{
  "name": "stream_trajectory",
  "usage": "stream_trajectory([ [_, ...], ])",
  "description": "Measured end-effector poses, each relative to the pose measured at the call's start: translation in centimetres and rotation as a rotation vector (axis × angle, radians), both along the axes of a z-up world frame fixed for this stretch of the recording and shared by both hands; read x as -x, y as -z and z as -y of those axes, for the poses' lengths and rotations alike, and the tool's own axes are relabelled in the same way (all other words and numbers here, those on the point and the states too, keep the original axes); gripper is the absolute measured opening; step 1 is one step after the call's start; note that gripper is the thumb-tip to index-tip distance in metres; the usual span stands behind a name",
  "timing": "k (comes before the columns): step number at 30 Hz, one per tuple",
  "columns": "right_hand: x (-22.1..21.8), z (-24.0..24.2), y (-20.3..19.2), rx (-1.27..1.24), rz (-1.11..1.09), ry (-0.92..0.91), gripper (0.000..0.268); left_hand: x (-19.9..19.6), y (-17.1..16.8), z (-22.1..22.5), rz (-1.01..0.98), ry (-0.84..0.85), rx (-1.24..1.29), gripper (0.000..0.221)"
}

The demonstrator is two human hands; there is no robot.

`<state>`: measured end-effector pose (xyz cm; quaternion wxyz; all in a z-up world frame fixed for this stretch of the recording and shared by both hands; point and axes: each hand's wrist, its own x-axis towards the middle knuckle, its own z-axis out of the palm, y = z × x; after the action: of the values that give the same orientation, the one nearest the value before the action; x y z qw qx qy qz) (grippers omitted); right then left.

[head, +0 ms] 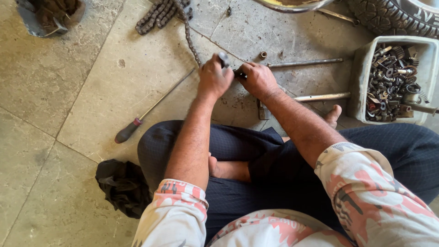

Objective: Repairing and adjusting a motorcycle chain using a hammer and pins while sitting on the floor.

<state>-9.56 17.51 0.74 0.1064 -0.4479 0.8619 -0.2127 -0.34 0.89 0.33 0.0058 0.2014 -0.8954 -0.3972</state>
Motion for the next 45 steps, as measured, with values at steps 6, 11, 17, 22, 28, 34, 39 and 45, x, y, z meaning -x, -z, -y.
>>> stream_trajectory([
  [6, 0.1, -0.1, -0.5, 0.019, 0.015, 0.014, 0.026, 0.9, 2.1, -1.8, -0.308, -0.315, -0.816, 0.023],
  [11, 0.2, -0.1, -0.7, 0.028, 0.049, 0.029, 0.024, 0.9, 1.5, -2.6, -0.379, -0.329, -0.765, 0.012],
  [17, 0.3, 0.1, -0.7, 0.056, 0.116, 0.052, 0.028, 0.6, 0.8, -2.6, -0.507, -0.343, -0.846, 0.012],
  [22, 0.4, 0.2, -0.5, 0.083, 0.208, 0.143, 0.059, 0.0, -0.6, -2.4, -0.546, -0.259, -0.436, 0.011],
  [28, 0.3, 0.3, -0.4, 0.073, 0.180, 0.129, 0.057, -0.3, -1.9, -2.4, -0.550, -0.215, -0.390, 0.012],
  [34, 0.3, 0.1, -0.3, 0.062, 0.190, 0.114, 0.056, -0.5, -1.9, -2.3, -0.500, -0.196, -0.361, 0.011],
  [39, 0.3, 0.2, -0.3, 0.063, 0.171, 0.117, 0.056, -0.6, -1.7, -2.4, -0.516, -0.178, -0.345, 0.013],
  [45, 0.3, 0.0, -0.1, 0.078, 0.161, 0.110, 0.052, -0.7, -1.7, -2.3, -0.479, -0.140, -0.350, 0.013],
])
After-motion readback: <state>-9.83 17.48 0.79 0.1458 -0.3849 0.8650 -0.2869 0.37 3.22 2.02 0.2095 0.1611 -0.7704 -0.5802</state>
